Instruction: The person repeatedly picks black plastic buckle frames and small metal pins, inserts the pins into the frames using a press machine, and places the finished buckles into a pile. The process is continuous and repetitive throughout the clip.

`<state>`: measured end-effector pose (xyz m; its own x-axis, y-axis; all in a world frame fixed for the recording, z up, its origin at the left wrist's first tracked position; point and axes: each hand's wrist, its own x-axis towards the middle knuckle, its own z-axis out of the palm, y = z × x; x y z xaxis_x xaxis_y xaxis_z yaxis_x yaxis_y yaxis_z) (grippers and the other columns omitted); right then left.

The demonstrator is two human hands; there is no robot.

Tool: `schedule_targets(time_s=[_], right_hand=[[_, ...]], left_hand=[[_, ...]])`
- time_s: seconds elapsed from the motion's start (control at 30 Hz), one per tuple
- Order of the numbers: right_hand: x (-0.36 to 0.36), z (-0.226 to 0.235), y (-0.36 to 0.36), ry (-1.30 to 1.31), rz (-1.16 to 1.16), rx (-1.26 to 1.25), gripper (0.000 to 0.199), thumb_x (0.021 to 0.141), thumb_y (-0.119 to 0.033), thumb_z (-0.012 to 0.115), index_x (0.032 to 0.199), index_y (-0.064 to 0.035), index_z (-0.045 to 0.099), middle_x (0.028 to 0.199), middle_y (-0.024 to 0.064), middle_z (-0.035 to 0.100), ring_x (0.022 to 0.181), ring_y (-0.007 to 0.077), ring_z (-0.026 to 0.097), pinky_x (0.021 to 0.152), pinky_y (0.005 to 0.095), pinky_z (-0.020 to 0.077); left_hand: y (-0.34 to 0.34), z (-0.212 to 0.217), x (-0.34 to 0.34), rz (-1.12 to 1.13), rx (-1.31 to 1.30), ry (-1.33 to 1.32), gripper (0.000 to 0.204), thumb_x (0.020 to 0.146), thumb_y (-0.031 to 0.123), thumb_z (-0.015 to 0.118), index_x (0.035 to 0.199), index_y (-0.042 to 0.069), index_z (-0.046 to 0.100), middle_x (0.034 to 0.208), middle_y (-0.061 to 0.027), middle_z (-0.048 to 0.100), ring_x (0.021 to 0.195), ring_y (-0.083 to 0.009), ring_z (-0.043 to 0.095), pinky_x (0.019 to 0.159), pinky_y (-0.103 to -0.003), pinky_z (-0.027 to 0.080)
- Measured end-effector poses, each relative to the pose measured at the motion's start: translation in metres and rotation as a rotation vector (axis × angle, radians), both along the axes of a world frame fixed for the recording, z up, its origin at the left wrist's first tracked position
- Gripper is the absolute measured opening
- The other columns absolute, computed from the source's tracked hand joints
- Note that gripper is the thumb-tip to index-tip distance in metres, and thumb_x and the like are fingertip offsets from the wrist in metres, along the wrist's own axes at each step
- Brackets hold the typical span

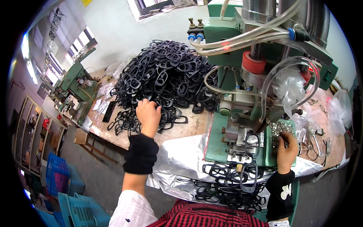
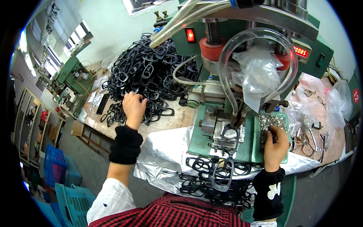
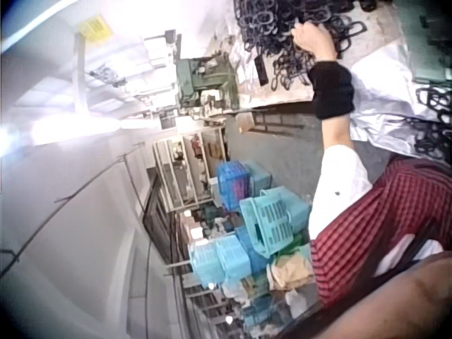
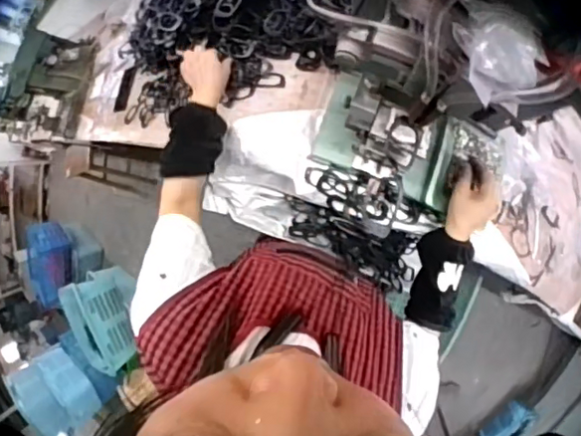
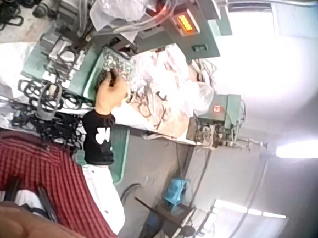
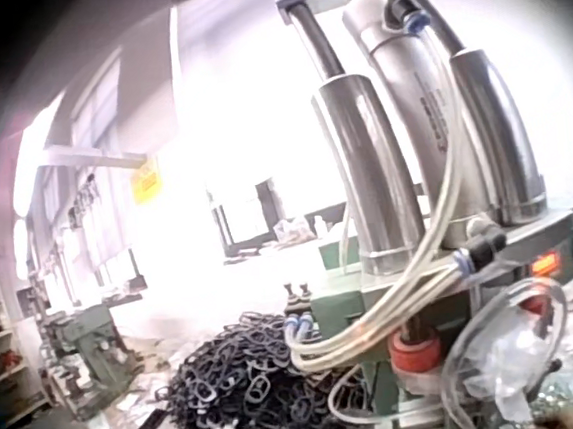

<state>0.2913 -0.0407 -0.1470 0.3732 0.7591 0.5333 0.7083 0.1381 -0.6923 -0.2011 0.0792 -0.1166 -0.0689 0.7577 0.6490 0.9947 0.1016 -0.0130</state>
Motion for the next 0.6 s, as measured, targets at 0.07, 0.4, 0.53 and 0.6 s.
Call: schedule_targets(time_s=[0.07, 0.4, 0.53, 0.6], right_hand=[[0.001, -0.003, -0.005, -0.015, -0.026, 0.024, 0.015, 0.082, 0.002, 0.069, 0.097, 0.0003, 0.070, 0.090, 0.0143, 0.069, 0.082, 0.0289, 0.066, 0.077, 0.0353, 0.0510], [-0.014, 0.051, -0.056, 0.111, 0.057, 0.038, 0.013, 0.079, 0.003, 0.069, 0.091, 0.0008, 0.071, 0.091, 0.0117, 0.070, 0.088, 0.0264, 0.065, 0.085, 0.0365, 0.0484], [-0.057, 0.077, -0.006, 0.296, 0.324, 0.156, 0.027, 0.075, 0.003, 0.072, 0.102, 0.0004, 0.069, 0.094, 0.0118, 0.071, 0.088, 0.0244, 0.068, 0.081, 0.0326, 0.0512], [-0.078, 0.073, 0.002, 0.559, 0.333, 0.117, 0.044, 0.077, 0.002, 0.074, 0.118, 0.0054, 0.059, 0.094, 0.0090, 0.069, 0.091, 0.0165, 0.066, 0.084, 0.0280, 0.0496]], left_hand=[[0.026, -0.026, -0.006, 0.111, -0.134, 0.000, 0.021, 0.069, 0.023, 0.084, 0.077, 0.007, 0.073, 0.087, -0.0096, 0.064, 0.095, -0.0323, 0.060, 0.078, -0.044, 0.049], [-0.051, 0.024, 0.109, -0.598, -0.127, -1.055, 0.010, 0.102, 0.010, 0.057, 0.098, 0.001, 0.054, 0.076, 0.0022, 0.051, 0.069, -0.0032, 0.046, 0.059, -0.022, 0.037], [-0.047, 0.003, 0.130, -0.669, -0.111, -1.325, 0.008, 0.098, 0.004, 0.061, 0.096, 0.003, 0.053, 0.081, 0.0049, 0.051, 0.069, -0.0014, 0.044, 0.060, -0.019, 0.036], [-0.057, -0.009, 0.133, -0.654, -0.093, -1.411, 0.007, 0.098, 0.002, 0.060, 0.097, 0.004, 0.054, 0.083, 0.0040, 0.054, 0.073, -0.0015, 0.049, 0.063, -0.018, 0.038]])
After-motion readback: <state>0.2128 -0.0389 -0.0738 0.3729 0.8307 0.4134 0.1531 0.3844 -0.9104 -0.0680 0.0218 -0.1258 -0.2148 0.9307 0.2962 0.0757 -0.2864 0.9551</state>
